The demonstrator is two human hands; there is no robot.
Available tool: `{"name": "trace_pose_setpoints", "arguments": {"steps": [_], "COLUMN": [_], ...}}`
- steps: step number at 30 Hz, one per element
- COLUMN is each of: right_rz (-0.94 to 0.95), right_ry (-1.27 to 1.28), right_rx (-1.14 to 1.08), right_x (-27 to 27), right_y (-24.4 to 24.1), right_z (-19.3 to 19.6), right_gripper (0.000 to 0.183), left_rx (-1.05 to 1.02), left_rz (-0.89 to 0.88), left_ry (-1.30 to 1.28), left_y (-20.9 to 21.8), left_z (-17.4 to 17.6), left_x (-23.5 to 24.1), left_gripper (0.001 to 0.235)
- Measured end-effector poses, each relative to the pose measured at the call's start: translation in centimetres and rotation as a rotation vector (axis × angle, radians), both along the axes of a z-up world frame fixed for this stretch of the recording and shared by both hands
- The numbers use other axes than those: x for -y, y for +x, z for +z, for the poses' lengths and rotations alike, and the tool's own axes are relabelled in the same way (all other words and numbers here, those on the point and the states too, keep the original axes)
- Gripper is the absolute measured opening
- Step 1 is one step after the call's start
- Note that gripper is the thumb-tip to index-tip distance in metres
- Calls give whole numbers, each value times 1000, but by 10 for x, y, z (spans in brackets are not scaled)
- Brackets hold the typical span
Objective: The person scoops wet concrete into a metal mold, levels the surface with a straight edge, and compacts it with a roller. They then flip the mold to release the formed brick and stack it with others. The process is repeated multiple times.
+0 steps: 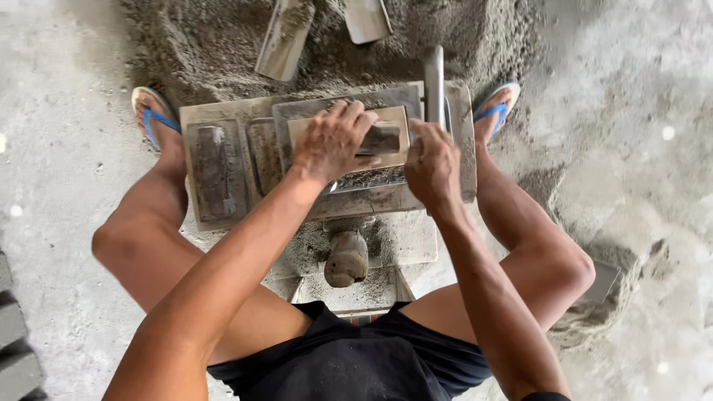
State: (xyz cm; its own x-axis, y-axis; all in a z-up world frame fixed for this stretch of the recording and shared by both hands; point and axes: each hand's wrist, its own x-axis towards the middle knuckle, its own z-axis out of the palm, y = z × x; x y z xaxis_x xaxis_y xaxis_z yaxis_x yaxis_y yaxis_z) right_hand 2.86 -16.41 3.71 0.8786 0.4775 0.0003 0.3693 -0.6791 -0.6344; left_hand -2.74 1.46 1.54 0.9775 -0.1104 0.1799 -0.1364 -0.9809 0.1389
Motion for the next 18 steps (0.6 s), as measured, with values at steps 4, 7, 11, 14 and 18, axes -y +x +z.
{"name": "trace_pose_setpoints", "arguments": {"steps": [4, 7, 11, 14, 18], "right_rz": [50, 79, 252, 398, 614], "right_ry": [163, 158, 266, 302, 330], "right_rx": [125, 148, 176, 96, -67], "right_x": [-17, -40, -136, -216, -291], "right_y": [6, -12, -54, -123, -237], "right_z": [4, 36, 91, 88, 61], "right_gripper": [34, 33, 35, 31, 28], "left_rx": [51, 118, 191, 174, 232], "left_rz": [-25, 48, 201, 432, 774], "left_ry": [-39, 11, 4, 97, 171], "left_y": [6, -15, -78, -175, -309], "left_z": [2, 32, 92, 89, 53], "left_x": [-6, -28, -102, -162, -192], "left_gripper": [59, 62, 59, 55, 55]}}
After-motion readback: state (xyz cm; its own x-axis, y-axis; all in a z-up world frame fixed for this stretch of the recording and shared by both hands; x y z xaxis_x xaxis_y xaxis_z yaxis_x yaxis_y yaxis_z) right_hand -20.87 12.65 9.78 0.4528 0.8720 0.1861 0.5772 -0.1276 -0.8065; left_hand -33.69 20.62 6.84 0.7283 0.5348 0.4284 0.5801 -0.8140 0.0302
